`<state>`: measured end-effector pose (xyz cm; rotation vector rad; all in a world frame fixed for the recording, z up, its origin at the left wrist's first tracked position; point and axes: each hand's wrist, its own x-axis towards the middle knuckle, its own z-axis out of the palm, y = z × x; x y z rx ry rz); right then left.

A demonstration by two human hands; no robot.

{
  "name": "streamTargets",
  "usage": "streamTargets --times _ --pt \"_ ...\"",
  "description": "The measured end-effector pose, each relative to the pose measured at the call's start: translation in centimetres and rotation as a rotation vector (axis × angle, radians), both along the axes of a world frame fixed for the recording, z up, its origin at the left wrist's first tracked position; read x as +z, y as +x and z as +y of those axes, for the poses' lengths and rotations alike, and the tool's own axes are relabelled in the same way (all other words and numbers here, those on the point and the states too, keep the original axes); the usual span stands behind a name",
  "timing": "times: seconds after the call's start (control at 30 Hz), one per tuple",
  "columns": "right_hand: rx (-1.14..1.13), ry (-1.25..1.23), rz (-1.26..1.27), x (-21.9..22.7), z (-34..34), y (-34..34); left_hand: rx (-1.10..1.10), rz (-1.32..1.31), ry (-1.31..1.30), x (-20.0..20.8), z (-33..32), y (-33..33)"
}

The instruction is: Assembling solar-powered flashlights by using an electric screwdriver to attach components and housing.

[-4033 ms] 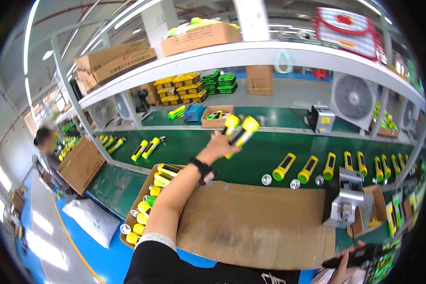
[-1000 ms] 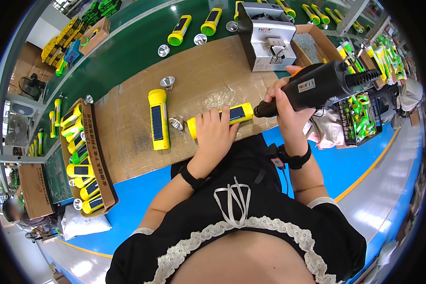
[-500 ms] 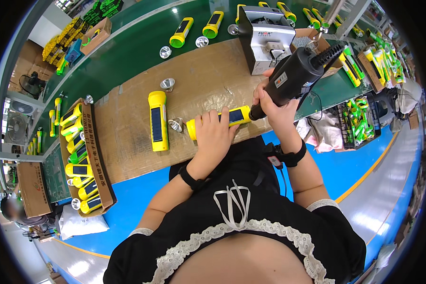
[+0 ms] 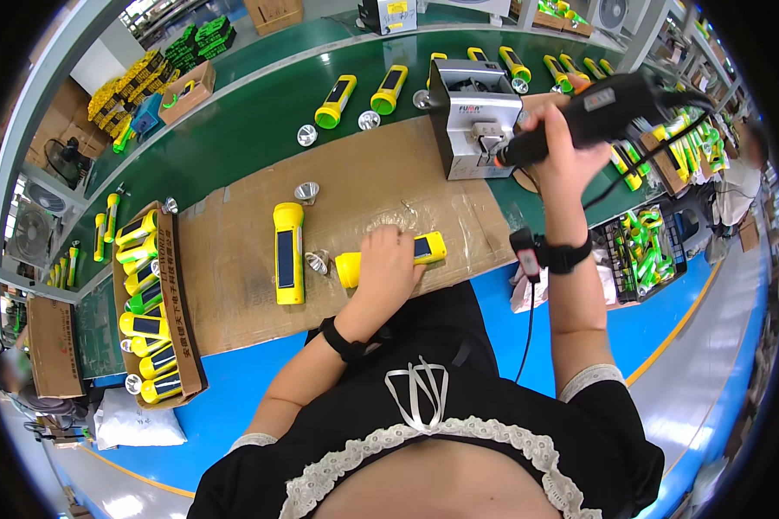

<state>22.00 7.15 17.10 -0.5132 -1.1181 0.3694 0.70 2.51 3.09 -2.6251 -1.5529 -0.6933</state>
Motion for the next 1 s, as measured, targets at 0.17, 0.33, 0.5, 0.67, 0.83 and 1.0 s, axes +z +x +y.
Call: streamTargets --times 0.17,0.33,0.5,0.67,0.83,1.0 --pt "-0.094 -0.092 -0.086 -1.8 6.0 2.2 -0.208 -0.17 -0.138 -0.2 1.2 1.2" --pt "-0.113 -0.19 -0.141 -2.4 7.3 2.5 -0.165 -0.234 -0.235 0.0 1.1 1.6" --pt "-0.083 -0.284 -0.201 -2.0 6.4 1.7 -0.124 -0.29 -0.247 -0.1 1.2 1.6" --pt "0.164 -0.214 0.006 -3.7 0.6 -0.6 -0.147 -0.322 -0.158 -0.4 0.4 2.0" --pt "0.327 -0.152 -0.028 -5.0 -3.3 -3.4 -0.145 -0.326 -0.129 -0.4 0.5 1.9" --pt "0.305 -0.197 -0.069 -5.4 -3.9 -4.4 -0.153 -0.33 -0.091 -0.7 0.3 1.7"
